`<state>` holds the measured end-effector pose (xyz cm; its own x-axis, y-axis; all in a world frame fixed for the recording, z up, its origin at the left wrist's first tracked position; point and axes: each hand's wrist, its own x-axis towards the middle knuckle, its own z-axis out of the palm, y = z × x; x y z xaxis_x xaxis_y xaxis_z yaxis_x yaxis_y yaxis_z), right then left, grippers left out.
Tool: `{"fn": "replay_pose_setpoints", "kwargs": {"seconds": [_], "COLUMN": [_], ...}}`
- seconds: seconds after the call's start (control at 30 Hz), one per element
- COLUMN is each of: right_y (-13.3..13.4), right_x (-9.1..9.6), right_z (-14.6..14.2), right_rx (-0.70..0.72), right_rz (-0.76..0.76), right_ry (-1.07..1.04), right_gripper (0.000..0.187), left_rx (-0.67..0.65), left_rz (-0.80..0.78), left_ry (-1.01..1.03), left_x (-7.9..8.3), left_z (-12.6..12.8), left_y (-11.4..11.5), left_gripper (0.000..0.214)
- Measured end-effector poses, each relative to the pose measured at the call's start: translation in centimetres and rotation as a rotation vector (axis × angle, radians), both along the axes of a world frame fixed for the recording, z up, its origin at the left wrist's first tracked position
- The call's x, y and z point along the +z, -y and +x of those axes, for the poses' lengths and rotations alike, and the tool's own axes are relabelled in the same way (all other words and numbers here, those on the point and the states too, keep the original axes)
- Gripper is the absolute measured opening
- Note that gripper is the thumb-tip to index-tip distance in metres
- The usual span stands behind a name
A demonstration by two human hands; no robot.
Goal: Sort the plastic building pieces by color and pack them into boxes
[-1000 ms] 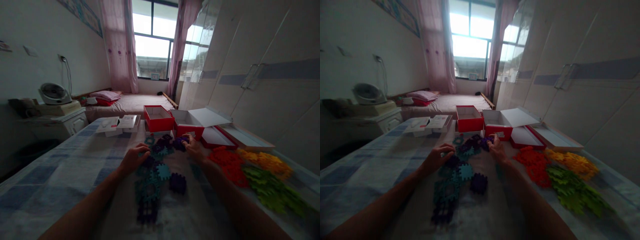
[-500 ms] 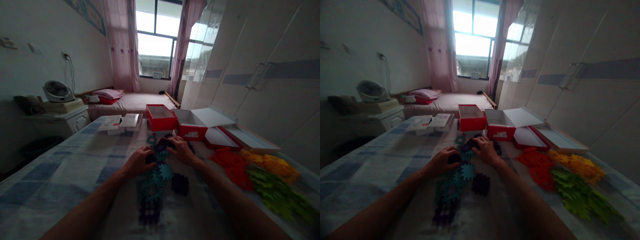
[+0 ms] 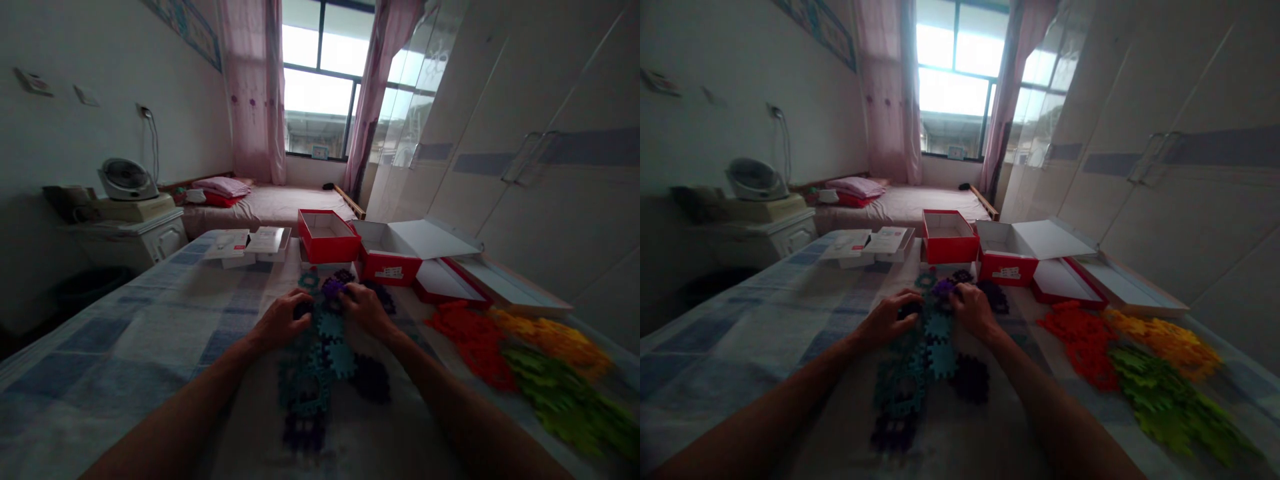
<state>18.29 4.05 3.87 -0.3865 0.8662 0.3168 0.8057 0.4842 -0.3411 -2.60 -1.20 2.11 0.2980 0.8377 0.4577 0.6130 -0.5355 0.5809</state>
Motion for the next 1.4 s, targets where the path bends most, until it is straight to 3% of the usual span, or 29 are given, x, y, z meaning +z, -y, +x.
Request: {"fn": "replay_pose_setpoints", "kwargs": {"seconds": [0.17, 0.27, 0.33, 0.47, 0.57, 0.73, 0.9, 1.03, 1.13, 1.27, 1.4], "right_y": [-2.6, -2.9, -2.4, -1.0, -0.3, 0.4, 0.0, -1.5, -2.2, -1.5, -0.2], "right_x": [1.3, 1.5, 1.2, -0.1, -0.9, -1.1, 0.4, 2.1, 2.4, 0.8, -0.8], "right_z": [1.6, 2.1, 2.0, 1.5, 1.1, 0.9, 1.7, 2.3, 2.4, 2.3, 2.3], "right_rx": [-0.164, -0.204, -0.143, 0.133, 0.199, 0.118, 0.030, -0.112, -0.198, -0.058, 0.050], "right_rz": [0.043, 0.110, 0.125, 0.066, -0.012, -0.085, -0.140, -0.062, 0.054, 0.041, -0.012], "right_ry": [-0.018, -0.016, 0.003, 0.084, 0.106, 0.014, -0.128, -0.160, -0.138, -0.012, 0.114], "right_gripper": [0.025, 0.037, 0.036, 0.032, 0.035, 0.040, 0.018, 0.027, 0.036, 0.032, 0.042], "left_rx": [0.057, 0.079, 0.091, 0.128, 0.154, 0.161, 0.158, 0.161, 0.163, 0.119, 0.062], "left_rz": [0.001, 0.005, 0.028, 0.099, 0.113, 0.110, 0.091, 0.060, 0.012, -0.038, -0.036], "left_ry": [-0.068, -0.086, -0.098, -0.139, -0.159, -0.164, -0.171, -0.191, -0.211, -0.232, -0.228], "left_x": [-0.6, -0.9, -1.0, -1.1, -1.2, -1.4, -1.4, -1.4, -1.4, -1.5, -1.6], "left_z": [-0.3, -0.5, -0.6, -0.7, -0.9, -0.9, -0.8, -0.8, -0.8, -0.8, -0.7], "left_y": [-0.3, -0.6, -0.8, -1.0, -1.1, -1.3, -1.2, -1.2, -1.1, -1.1, -1.1], "left_gripper": [0.031, 0.031, 0.029, 0.024, 0.024, 0.024, 0.025, 0.032, 0.037, 0.044, 0.046]}}
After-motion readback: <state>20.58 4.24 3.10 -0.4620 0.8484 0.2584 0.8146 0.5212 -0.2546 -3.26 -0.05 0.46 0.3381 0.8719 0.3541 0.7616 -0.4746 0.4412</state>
